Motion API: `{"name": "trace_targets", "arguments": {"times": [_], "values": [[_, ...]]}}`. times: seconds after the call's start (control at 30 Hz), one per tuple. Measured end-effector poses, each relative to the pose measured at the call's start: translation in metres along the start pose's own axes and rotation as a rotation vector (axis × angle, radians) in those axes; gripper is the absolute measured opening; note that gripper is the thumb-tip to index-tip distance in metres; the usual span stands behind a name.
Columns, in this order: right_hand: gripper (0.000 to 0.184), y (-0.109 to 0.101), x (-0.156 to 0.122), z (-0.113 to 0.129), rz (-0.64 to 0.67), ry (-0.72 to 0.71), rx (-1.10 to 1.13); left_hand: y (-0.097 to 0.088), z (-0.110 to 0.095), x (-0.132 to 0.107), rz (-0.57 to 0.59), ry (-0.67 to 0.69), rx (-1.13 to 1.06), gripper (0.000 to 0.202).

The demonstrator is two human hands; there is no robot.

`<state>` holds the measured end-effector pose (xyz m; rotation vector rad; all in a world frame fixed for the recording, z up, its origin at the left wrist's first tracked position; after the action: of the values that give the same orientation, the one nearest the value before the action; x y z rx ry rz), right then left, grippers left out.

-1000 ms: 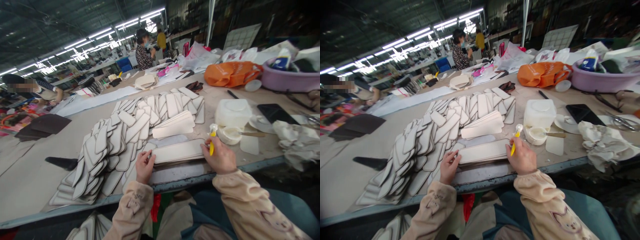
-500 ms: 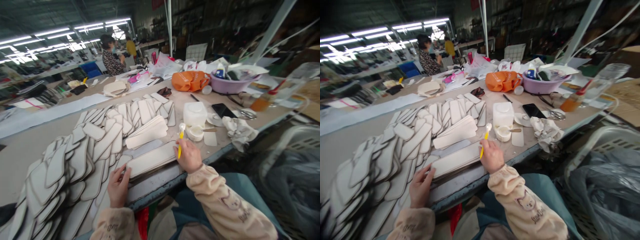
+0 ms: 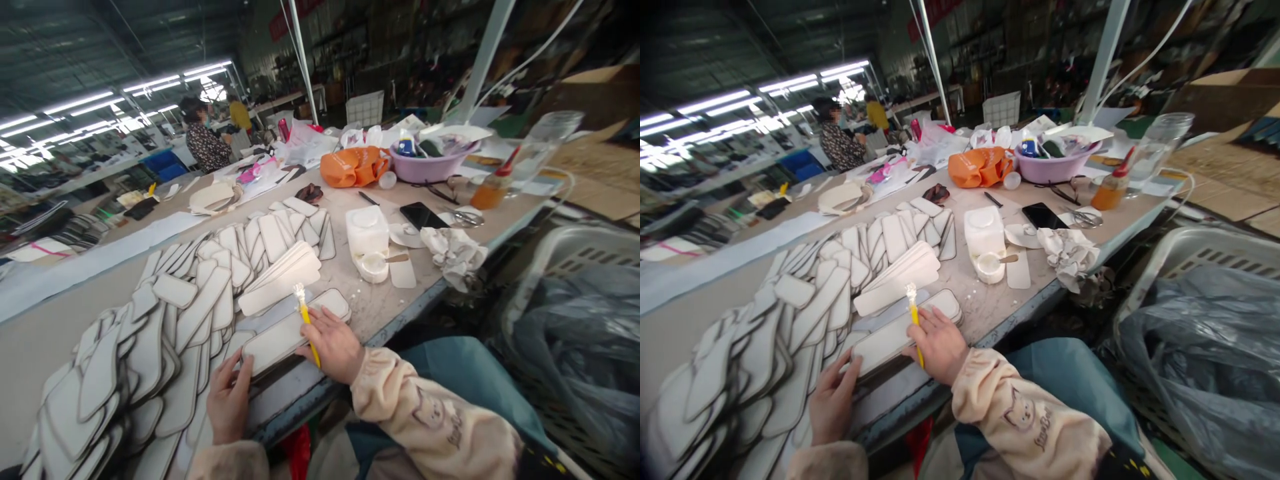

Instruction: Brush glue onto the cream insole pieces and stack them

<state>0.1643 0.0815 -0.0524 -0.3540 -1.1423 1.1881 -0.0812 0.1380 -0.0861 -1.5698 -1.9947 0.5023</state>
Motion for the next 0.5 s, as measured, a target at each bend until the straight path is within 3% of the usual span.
{"name": "trace_targets", "arguments": {"times": [0.2, 0.37, 0.5], "values": [[0.028, -0.034, -0.009, -0.042, -0.036, 0.107, -0.058, 0.003, 0.004, -0.001, 0.022, -0.047, -0.021, 0.06], [0.018, -0.049, -0.013, -0.066, -0.137, 0.192, -0.052, 0.0, 0.0, -0.001, 0.002, -0.011, -0.009, 0.051], [0.023, -0.055, -0.013, -0.087, -0.221, 0.344, -0.025, -0.003, -0.01, -0.004, -0.039, 0.019, -0.045, 0.046]]}}
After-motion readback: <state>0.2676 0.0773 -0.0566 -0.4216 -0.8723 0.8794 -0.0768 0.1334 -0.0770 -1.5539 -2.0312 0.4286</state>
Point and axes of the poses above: each hand's wrist, its own x-axis towards the middle knuckle, its own y-axis out of the palm, z = x × y, the point moved 10 cm from there along x, towards the middle knuckle, and after that the axes turned 4 degrees about y, right-handed, at the moved point
